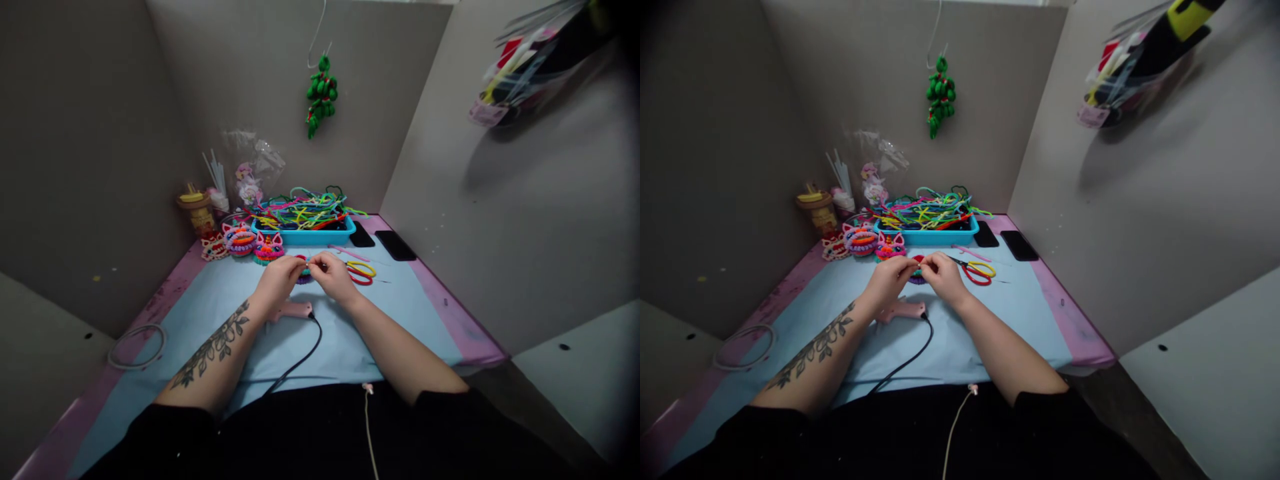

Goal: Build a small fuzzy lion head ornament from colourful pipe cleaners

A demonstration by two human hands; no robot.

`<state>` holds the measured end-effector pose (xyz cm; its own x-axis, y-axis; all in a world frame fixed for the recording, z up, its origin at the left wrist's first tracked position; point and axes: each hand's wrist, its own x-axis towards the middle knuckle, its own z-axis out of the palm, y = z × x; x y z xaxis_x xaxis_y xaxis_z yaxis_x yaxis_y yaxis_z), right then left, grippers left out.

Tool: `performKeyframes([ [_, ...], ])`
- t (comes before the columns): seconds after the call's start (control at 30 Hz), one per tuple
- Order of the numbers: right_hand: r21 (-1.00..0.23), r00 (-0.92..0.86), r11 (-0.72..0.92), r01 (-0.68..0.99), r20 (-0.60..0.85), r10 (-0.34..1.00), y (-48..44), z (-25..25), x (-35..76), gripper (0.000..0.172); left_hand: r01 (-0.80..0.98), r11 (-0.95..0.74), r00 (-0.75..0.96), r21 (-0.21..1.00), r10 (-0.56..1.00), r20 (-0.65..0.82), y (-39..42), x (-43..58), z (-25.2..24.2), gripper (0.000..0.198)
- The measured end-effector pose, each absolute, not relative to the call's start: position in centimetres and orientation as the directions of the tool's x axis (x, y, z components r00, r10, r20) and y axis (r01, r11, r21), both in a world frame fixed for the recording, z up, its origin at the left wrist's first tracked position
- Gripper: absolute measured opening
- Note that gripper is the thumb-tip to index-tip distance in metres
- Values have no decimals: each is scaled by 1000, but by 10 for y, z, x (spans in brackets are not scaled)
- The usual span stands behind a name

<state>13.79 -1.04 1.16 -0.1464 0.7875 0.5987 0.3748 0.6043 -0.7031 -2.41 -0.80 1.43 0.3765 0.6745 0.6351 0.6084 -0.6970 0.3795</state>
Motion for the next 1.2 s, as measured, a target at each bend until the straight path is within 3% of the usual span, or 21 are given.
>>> performKeyframes([
  [0.27, -707, -107, 588, 392, 600, 793, -11, 9, 135, 9, 661, -707, 445, 251, 639, 627, -11, -27, 17, 20],
  [0.53, -642, -162, 651, 405, 650, 742, -11, 10, 138, 10, 599, -683, 373, 418, 700, 609, -8, -24, 16, 19],
  [0.87, -628, -197, 660, 413, 646, 737, -11, 12, 142, 10, 606, -695, 404, 385, 687, 604, -8, -24, 15, 20],
  [1.0, -746, -145, 577, 332, 564, 813, -11, 12, 140, 9, 575, -691, 370, 438, 697, 614, -8, -23, 17, 19],
  [1.1, -892, -112, 419, 170, 405, 908, -13, 15, 137, 12, 543, -680, 338, 493, 714, 613, -8, -22, 20, 16],
  [1.2, -955, -115, 295, 21, 291, 950, -14, 18, 134, 14, 553, -686, 330, 473, 702, 631, -9, -21, 20, 16],
])
